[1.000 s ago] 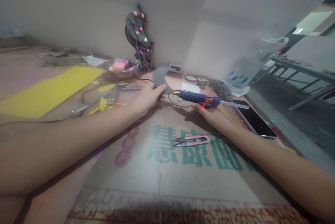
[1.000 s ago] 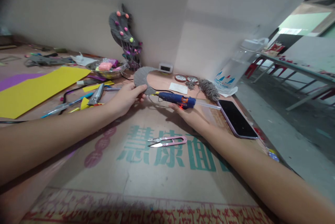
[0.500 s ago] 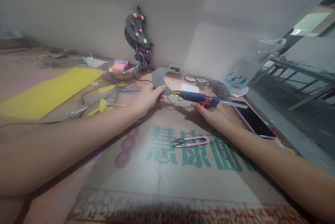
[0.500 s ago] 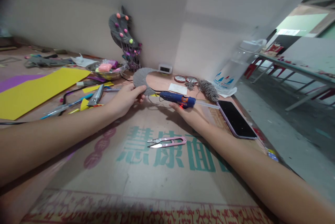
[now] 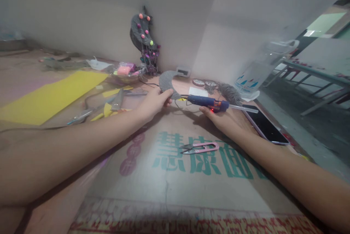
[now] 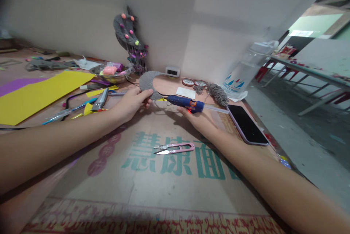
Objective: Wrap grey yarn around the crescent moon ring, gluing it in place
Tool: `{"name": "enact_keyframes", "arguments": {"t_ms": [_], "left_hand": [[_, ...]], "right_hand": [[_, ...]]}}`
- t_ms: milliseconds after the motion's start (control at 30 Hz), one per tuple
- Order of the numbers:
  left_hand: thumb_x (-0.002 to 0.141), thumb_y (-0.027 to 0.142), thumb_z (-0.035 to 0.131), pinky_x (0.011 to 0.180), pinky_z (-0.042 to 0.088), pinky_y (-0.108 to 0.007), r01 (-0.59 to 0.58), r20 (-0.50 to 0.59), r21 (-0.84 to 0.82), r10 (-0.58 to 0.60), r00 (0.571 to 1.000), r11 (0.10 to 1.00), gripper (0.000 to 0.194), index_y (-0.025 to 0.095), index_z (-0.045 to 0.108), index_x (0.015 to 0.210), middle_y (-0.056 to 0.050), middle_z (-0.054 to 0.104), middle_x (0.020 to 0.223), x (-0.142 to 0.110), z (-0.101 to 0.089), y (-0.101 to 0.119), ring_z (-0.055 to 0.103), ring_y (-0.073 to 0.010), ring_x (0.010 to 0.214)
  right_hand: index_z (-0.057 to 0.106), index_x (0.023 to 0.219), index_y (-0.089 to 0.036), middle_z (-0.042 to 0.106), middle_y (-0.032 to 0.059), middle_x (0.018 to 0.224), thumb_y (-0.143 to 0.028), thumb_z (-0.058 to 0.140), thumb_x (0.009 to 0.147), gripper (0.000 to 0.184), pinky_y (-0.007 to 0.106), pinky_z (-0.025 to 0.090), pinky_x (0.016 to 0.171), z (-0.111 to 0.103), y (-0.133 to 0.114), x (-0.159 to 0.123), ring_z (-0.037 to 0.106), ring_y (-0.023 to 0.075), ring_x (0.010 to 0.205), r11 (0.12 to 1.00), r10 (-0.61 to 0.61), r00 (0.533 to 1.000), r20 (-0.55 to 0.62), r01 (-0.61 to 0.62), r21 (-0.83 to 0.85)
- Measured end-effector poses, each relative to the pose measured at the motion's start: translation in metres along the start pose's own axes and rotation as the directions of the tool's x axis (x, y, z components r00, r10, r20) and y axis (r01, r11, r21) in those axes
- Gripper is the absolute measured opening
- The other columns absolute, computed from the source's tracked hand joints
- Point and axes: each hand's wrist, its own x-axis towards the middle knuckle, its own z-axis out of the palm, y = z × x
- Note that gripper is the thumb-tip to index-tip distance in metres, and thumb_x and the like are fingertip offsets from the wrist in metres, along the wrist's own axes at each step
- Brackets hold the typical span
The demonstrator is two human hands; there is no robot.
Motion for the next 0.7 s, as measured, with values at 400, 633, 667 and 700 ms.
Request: {"name": "enact_keyframes", "arguments": {"t_ms": [400,633,667,700], "left_hand": [[0.086,0.031,0.065,0.046,0.034,-0.019,0.019,0.013,-0.035,-0.019,1.000,0.999,0.019,0.018,0.054,0.077,0.003,0.058,0.062,0.002,0.000,-0.004,0.050,-0.0077,0.050],[0.087,0.040,0.062,0.050,0.037,-0.020,-0.021,0.027,0.039,0.020,0.999,0.999,0.025,0.018,0.055,0.079,0.003,0.057,0.065,0.006,-0.004,-0.014,0.050,-0.0083,0.053],[0.088,0.042,0.061,0.050,0.036,-0.021,-0.025,0.042,0.077,0.022,0.999,0.997,0.026,0.018,0.054,0.078,0.003,0.057,0.064,0.007,-0.004,-0.015,0.050,-0.0088,0.053],[0.088,0.044,0.061,0.049,0.035,-0.022,-0.031,0.056,0.124,0.024,0.998,0.992,0.029,0.018,0.054,0.077,0.003,0.057,0.064,0.007,-0.004,-0.016,0.050,-0.0094,0.053]], "right_hand": [[0.071,0.085,-0.022,0.075,0.0086,0.081,-0.058,0.061,0.085,0.037,0.046,0.056,0.084,0.000,0.006,0.005,0.071,0.0318,0.086,0.998,0.040,0.999,-0.030,-0.042,-0.045],[0.069,0.092,-0.019,0.073,0.0061,0.087,-0.051,0.059,0.087,0.034,0.033,0.054,0.078,-0.022,0.032,0.033,0.069,0.0234,0.086,0.987,0.043,0.983,-0.177,-0.015,0.160],[0.070,0.098,-0.019,0.076,0.0079,0.096,-0.054,0.063,0.085,0.038,0.034,0.054,0.080,-0.024,0.040,0.039,0.070,0.0251,0.092,0.986,0.062,0.973,-0.224,-0.025,0.165],[0.070,0.105,-0.019,0.076,0.0096,0.103,-0.055,0.067,0.083,0.043,0.036,0.055,0.082,-0.026,0.048,0.046,0.070,0.0275,0.098,0.989,0.074,0.967,-0.242,-0.039,0.146]]}}
